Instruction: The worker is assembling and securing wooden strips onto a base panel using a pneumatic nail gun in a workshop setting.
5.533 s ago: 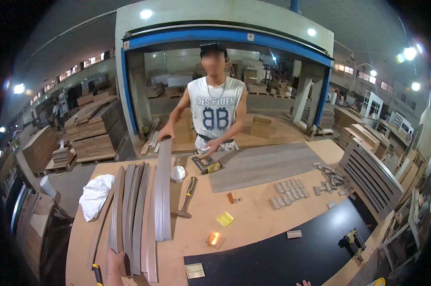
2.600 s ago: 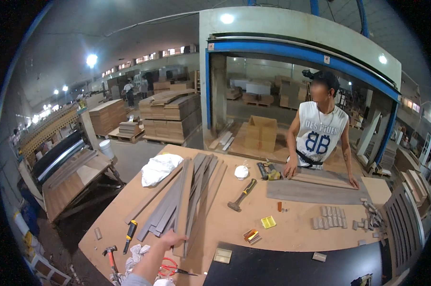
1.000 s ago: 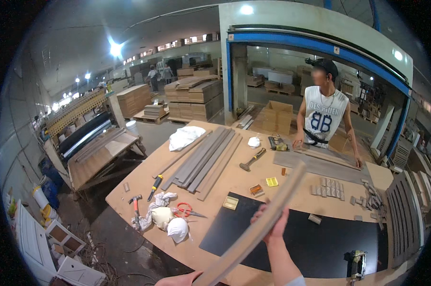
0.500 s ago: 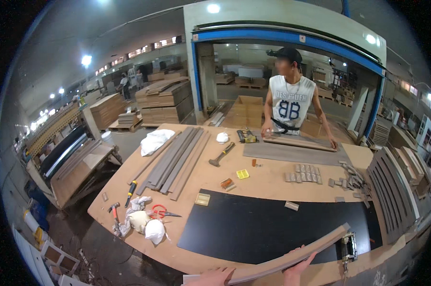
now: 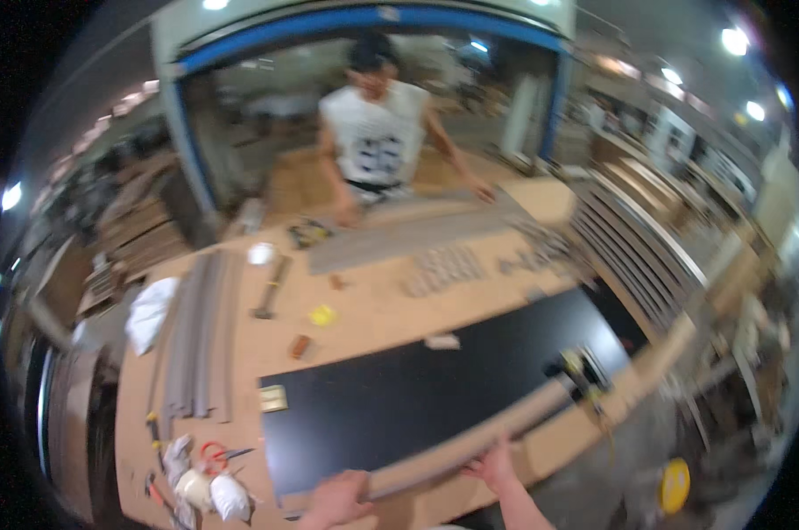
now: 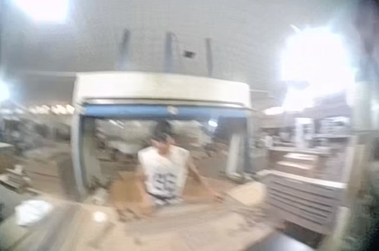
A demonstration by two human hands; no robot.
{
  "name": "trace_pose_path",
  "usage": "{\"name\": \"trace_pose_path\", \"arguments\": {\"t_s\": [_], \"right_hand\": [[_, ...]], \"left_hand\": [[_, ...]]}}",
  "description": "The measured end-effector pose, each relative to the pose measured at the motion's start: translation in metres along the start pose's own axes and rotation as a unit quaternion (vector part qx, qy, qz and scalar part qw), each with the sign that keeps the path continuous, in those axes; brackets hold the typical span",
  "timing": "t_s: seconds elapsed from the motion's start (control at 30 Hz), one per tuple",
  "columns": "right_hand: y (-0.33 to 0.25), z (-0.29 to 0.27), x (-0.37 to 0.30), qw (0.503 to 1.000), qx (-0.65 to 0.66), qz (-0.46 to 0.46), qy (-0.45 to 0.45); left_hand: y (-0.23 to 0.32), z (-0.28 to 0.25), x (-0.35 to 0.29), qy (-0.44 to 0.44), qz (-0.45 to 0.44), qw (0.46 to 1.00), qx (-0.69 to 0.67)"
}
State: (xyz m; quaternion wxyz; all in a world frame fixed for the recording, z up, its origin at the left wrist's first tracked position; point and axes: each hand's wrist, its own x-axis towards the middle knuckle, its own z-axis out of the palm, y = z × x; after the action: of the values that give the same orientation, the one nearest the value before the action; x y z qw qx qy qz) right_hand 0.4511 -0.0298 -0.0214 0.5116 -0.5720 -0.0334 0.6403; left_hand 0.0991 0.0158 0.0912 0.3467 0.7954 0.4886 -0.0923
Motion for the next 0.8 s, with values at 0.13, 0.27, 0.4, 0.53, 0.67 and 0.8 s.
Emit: {"name": "trace_pose_path", "arguments": {"t_s": [0.13, 0.27, 0.4, 0.53, 0.67, 0.8], "right_hand": [[-0.026, -0.005, -0.024, 0.939, -0.341, 0.033, -0.032], [-0.053, -0.045, -0.017, 0.933, -0.338, -0.119, 0.025], [-0.098, -0.104, 0.001, 0.906, -0.220, -0.314, 0.182], [-0.165, -0.158, 0.025, 0.714, -0.451, -0.431, 0.318], [-0.183, -0.214, 0.056, 0.601, -0.547, -0.405, 0.419], [-0.204, -0.238, 0.078, 0.577, -0.599, -0.430, 0.350]], "left_hand": [[0.004, -0.017, 0.008, 0.122, -0.008, 0.991, 0.063], [-0.002, 0.009, 0.044, 0.149, 0.005, 0.988, 0.052], [-0.001, 0.046, 0.070, 0.154, -0.024, 0.985, 0.069], [0.024, 0.037, 0.074, 0.145, -0.028, 0.983, 0.113], [0.013, 0.049, 0.094, 0.153, -0.045, 0.983, 0.086], [0.010, 0.057, 0.097, 0.185, -0.057, 0.979, 0.070]]}}
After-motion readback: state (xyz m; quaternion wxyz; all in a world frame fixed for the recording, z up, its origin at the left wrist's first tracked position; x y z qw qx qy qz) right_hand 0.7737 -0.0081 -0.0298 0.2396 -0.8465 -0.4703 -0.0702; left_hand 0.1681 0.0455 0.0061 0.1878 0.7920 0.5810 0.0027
